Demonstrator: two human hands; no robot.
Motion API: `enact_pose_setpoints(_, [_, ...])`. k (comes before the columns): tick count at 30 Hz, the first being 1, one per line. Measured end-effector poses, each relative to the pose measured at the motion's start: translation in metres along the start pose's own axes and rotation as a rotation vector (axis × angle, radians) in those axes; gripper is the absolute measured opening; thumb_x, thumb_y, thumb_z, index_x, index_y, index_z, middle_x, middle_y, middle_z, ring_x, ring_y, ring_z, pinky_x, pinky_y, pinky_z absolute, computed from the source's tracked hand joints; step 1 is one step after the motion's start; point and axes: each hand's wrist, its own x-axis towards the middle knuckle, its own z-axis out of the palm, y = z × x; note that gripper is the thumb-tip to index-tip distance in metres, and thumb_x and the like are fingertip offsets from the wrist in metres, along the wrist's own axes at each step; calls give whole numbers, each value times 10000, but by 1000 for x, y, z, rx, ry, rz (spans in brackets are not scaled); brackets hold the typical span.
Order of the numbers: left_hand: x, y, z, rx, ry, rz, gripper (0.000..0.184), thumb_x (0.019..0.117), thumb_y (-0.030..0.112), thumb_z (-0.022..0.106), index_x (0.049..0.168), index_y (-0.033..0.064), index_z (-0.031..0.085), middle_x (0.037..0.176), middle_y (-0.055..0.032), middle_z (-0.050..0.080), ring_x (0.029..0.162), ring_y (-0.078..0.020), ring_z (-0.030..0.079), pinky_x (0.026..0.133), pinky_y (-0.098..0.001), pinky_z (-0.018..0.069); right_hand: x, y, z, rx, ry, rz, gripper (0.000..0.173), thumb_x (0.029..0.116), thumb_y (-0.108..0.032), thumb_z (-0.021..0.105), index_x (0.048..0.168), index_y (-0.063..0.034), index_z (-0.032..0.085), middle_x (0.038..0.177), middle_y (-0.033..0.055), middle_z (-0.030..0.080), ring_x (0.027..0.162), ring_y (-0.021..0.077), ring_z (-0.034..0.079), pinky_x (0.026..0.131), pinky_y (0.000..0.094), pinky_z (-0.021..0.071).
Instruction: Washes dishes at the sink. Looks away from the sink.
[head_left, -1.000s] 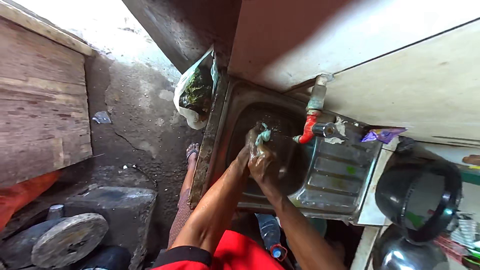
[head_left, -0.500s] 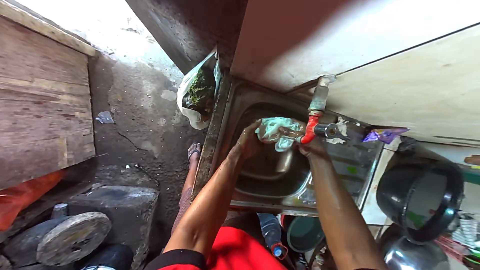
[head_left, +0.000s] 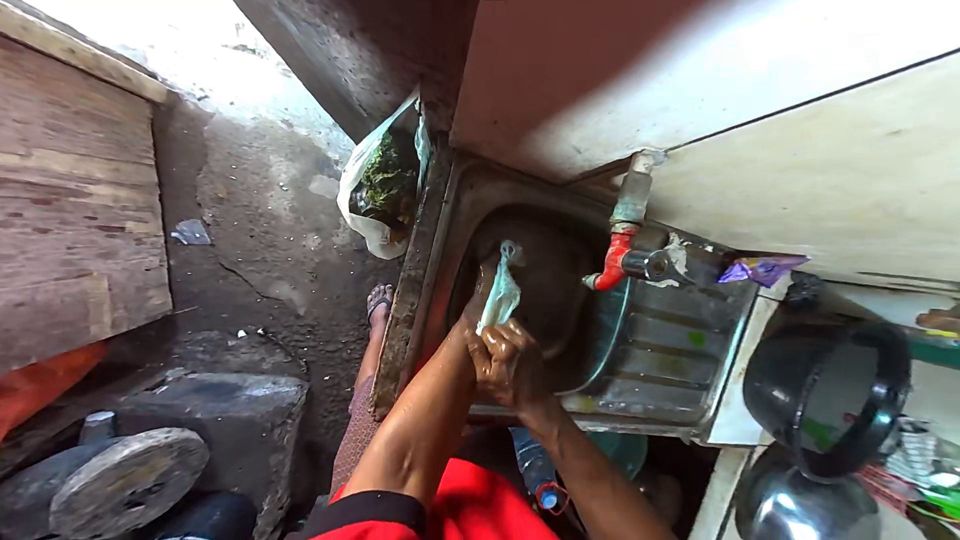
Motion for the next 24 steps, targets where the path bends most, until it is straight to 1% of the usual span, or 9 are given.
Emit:
enact_pose_setpoints(3, [40, -23, -1, 362, -42, 270, 432, 1130, 144, 251, 1503, -17, 397, 1393, -127, 558, 1218, -99, 534, 1043, -267, 444, 45, 34, -3, -113, -43, 266, 316, 946, -331, 662, 907, -31, 756, 844, 164, 736, 814, 334, 737, 719, 545, 596])
enact_pose_setpoints(5, [67, -34, 29, 96, 20, 221, 422, 1121, 319, 232, 1289, 115, 561, 1064, -44, 665, 914, -104, 625, 782, -309, 538, 90, 54, -23, 19, -186, 530, 402, 1061, -350, 520, 1144, 1, 697, 1064, 257, 711, 989, 421, 703, 842, 632, 549])
enact_pose_setpoints(7, [73, -46, 41, -11, -36, 140, 387, 1108, 374, 243, 1077, 158, 562, 804, -2, 607, 680, -112, 592, 605, -313, 522, 105, 64, -34, 159, -188, 631, 474, 1088, -411, 461, 1124, 4, 687, 1068, 269, 684, 981, 424, 677, 826, 628, 533])
enact_pose_setpoints(10, [85, -48, 10, 338, -78, 366, 359, 1107, 205, 392, 1380, 40, 557, 1198, -117, 671, 1041, -142, 646, 906, -328, 544, 75, 31, -34, -16, -193, 486, 383, 1051, -361, 516, 1114, -36, 710, 1017, 211, 716, 943, 379, 706, 806, 602, 567])
enact_pose_setpoints(12, [91, -65, -25, 520, -189, 485, 458, 1126, 213, 274, 1474, -49, 416, 1374, -182, 577, 1220, -128, 579, 1018, -269, 493, 43, 9, -20, -185, -100, 339, 327, 968, -330, 577, 886, -70, 757, 826, 137, 741, 808, 322, 742, 695, 538, 585])
enact_pose_setpoints(14, [62, -44, -6, 509, -109, 296, 457, 1133, 179, 244, 1522, -23, 376, 1443, -148, 539, 1278, -104, 531, 1086, -271, 431, 49, 10, -22, -150, -125, 406, 353, 994, -324, 587, 922, -25, 762, 862, 187, 743, 851, 378, 737, 750, 587, 570])
enact_pose_setpoints(18, [65, -43, 38, 53, 13, 91, 353, 1099, 279, 252, 1091, 109, 561, 796, -32, 601, 632, -124, 570, 555, -307, 494, 116, 67, -39, 21, -296, 698, 498, 1109, -364, 410, 1269, 43, 649, 1259, 294, 655, 1208, 436, 624, 1031, 610, 474])
enact_pose_setpoints(22, [70, -25, 22, 95, -88, 62, 319, 1051, 260, 303, 1052, 97, 577, 812, -46, 640, 691, -148, 626, 612, -332, 540, 101, 167, 2, 241, -18, 529, 441, 1021, -336, 614, 1343, -34, 628, 1321, 189, 654, 1258, 271, 613, 1101, 460, 478])
enact_pose_setpoints(24, [83, -18, 15, 271, -227, 153, 251, 1039, 255, 435, 1142, 108, 610, 866, -44, 667, 748, -136, 642, 672, -329, 556, 93, 160, -17, 418, 5, 479, 436, 1042, -425, 581, 1315, -96, 669, 1274, 122, 694, 1186, 199, 653, 1063, 440, 514])
